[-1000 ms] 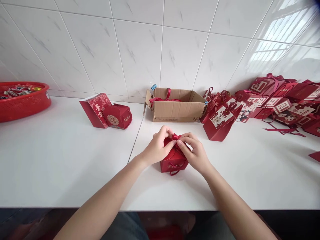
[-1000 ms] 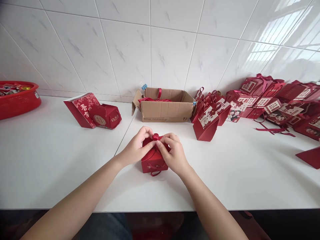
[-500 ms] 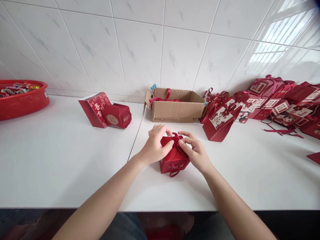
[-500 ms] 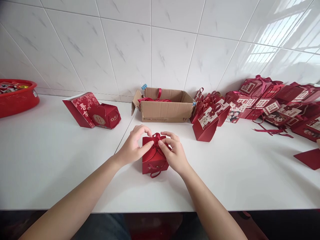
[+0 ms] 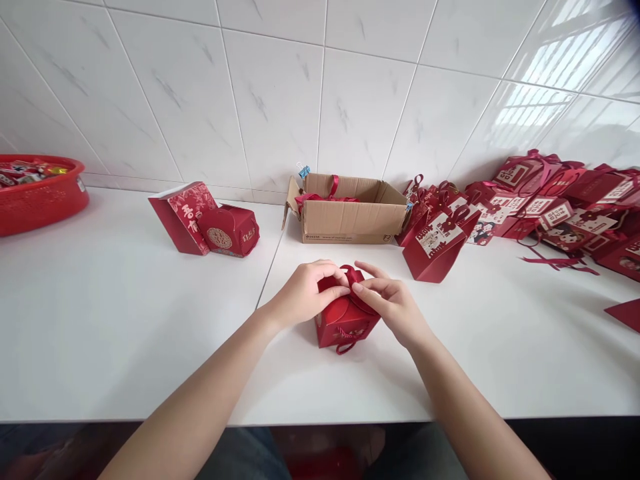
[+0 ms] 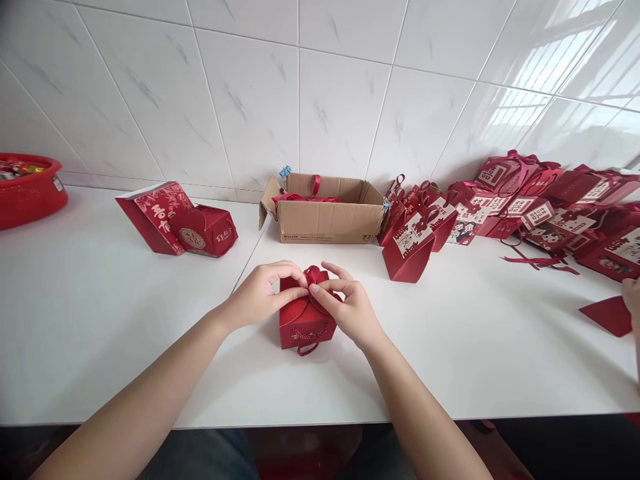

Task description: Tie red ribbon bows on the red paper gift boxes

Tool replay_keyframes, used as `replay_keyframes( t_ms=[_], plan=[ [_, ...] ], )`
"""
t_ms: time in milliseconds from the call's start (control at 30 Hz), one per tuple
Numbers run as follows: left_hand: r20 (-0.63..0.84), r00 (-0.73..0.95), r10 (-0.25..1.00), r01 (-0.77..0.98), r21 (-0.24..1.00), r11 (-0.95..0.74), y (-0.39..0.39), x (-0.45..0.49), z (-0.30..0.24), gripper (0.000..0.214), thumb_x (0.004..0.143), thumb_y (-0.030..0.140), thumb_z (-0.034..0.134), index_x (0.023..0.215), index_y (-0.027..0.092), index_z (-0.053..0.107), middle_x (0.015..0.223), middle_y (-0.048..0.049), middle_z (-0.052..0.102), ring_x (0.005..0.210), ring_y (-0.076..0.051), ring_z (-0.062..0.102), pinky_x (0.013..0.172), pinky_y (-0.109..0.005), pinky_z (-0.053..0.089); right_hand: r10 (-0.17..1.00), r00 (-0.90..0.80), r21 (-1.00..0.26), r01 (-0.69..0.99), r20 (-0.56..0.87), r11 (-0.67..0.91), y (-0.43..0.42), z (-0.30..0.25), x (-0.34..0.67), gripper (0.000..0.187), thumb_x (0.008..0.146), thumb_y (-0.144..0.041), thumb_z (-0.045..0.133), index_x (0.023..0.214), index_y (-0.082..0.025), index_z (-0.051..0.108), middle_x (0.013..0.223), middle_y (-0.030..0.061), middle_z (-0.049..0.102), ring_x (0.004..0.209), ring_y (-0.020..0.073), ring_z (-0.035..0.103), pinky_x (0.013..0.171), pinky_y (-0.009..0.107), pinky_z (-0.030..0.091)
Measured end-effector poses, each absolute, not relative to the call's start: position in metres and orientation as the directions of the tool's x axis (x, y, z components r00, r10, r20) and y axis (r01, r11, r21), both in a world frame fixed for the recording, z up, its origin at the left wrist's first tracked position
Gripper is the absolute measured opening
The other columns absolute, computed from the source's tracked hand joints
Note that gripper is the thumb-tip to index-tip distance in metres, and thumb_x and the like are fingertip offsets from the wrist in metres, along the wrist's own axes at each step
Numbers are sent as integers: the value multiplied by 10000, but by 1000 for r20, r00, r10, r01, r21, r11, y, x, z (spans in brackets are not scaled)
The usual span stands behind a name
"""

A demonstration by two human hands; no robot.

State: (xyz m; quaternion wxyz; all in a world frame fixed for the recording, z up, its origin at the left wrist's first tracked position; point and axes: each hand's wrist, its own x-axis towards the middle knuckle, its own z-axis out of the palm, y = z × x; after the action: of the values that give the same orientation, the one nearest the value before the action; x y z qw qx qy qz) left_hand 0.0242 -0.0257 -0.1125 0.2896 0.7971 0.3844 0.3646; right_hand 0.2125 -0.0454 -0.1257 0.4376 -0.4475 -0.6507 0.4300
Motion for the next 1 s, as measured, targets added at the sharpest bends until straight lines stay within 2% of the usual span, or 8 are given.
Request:
replay_keyframes(
  t_ms=[67,200,333,433,633,833,933,1000],
  plan=[
    [306,469,828,381,776,-502,-26,22,-112,120,861,285,563,809,208,638,910,-23,667,811,-162,608,745,-301,503,947,-251,-937,234,200,260,-46,-123,215,330,859,-481,579,710,-228,732,1228,94,620,1392,280,322,1013,424,426],
    [271,512,815,362,793,-491,-24,20,-111,113,864,263,541,805,209,619,891,-13,672,821,-161,613,777,-307,505,932,-282,-906,291,228,309,-46,-123,218,343,896,-495,512,846,-235,730,1284,87,591,1281,268,474,980,411,445],
    [258,575,776,333,793,-511,-22,17,-109,93,860,257,543,829,209,616,915,-25,678,881,-176,627,832,-331,502,940,-195,-871,361,279,334,-43,-124,221,353,905,-508,482,870,-198,648,1068,98,671,1022,238,619,806,362,506],
    [238,636,734,303,798,-521,-23,14,-106,83,865,254,547,822,210,603,967,-36,676,951,-180,623,887,-340,488,950,-189,-895,328,250,301,-41,-123,226,341,918,-504,453,897,-185,570,927,77,681,777,176,638,659,305,510],
    [244,677,695,304,767,-566,-24,8,-100,106,870,256,549,800,213,615,1028,-50,645,1030,-193,595,920,-351,469,827,-541,-794,429,155,430,-40,-114,246,289,893,-444,533,1052,-215,611,992,65,685,781,158,620,689,301,509],
    [189,661,726,406,724,-558,-25,6,-99,111,872,282,560,807,226,632,1017,-48,571,997,-182,571,745,-278,505,796,-605,-770,494,29,403,-44,-96,277,282,818,-428,639,686,-179,649,551,-20,588,465,79,427,432,211,335],
    [191,669,718,412,709,-573,-24,6,-99,121,874,285,554,801,229,632,1002,-45,586,991,-187,567,721,-274,500,573,-815,-798,399,-83,451,-45,-83,291,261,782,-415,681,670,-181,708,550,-8,605,475,86,445,447,220,356],
    [227,680,697,389,694,-606,-24,6,-99,128,877,285,552,800,225,634,975,-45,614,973,-189,573,786,-306,494,596,-801,-802,385,-46,456,-43,-79,290,285,821,-416,636,685,-179,717,574,9,624,502,101,490,472,230,396]
  ],
)
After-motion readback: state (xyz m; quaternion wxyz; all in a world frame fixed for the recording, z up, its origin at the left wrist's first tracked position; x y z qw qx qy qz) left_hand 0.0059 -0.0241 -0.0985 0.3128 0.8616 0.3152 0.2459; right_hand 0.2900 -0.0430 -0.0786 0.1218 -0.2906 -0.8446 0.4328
